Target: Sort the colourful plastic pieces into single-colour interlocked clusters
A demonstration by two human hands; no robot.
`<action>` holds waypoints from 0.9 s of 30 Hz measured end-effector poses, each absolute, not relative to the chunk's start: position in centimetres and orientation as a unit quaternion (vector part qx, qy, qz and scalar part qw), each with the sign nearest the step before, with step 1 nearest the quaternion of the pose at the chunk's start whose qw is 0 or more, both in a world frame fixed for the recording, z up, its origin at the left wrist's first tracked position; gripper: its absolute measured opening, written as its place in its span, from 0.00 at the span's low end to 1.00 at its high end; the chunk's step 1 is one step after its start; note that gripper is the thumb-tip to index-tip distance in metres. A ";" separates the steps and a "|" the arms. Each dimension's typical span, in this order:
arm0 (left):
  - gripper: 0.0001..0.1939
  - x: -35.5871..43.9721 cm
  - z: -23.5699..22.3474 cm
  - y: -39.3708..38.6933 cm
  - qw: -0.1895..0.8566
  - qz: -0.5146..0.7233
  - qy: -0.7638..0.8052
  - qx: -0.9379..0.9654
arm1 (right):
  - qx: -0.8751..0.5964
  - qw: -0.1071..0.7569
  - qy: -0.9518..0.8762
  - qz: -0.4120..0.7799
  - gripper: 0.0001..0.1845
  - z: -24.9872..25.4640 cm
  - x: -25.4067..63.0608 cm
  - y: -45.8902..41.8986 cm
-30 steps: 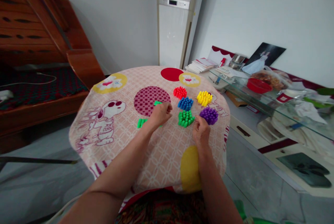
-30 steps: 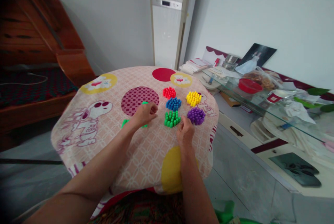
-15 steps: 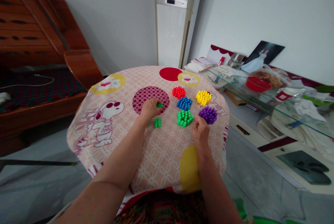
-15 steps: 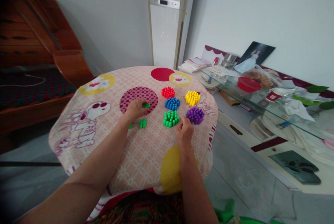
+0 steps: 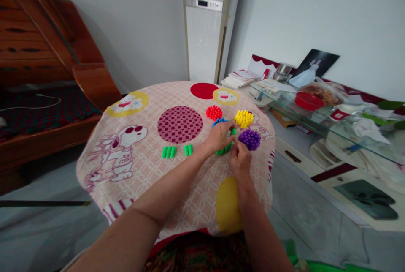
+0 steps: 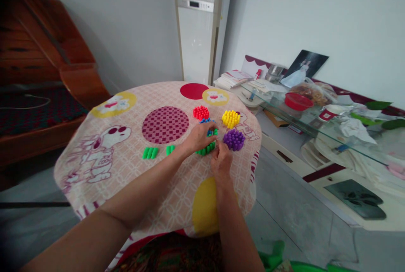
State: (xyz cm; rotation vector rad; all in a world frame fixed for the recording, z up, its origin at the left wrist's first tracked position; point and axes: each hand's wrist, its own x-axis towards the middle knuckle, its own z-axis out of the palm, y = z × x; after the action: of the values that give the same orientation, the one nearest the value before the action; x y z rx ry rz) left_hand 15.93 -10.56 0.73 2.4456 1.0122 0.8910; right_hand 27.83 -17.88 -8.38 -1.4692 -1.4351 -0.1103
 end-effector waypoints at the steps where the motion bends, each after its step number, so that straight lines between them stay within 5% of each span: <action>1: 0.11 16.3 0.4 -10.5 0.161 0.304 0.360 0.867 | -0.613 0.515 -0.597 -0.047 0.19 -8.4 27.9 -17.9; 11: 0.13 16.7 -1.3 -10.1 0.091 0.211 0.406 0.884 | -0.626 0.519 -0.581 -0.040 0.20 -8.5 28.0 -17.8; 18: 0.11 16.8 -1.5 -10.3 0.090 0.223 0.402 0.883 | -0.616 0.498 -0.609 -0.037 0.26 -8.7 27.9 -17.7; 27: 0.10 9.6 1.7 -10.1 0.127 0.290 0.415 0.853 | -0.608 0.516 -0.603 -0.012 0.22 -8.8 28.3 -17.8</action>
State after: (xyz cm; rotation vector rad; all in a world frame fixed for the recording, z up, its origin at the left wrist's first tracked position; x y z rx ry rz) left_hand 9.56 -10.09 1.71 2.4821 1.2076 0.8430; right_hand 28.35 -17.81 -8.82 -1.4602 -1.4485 -0.0291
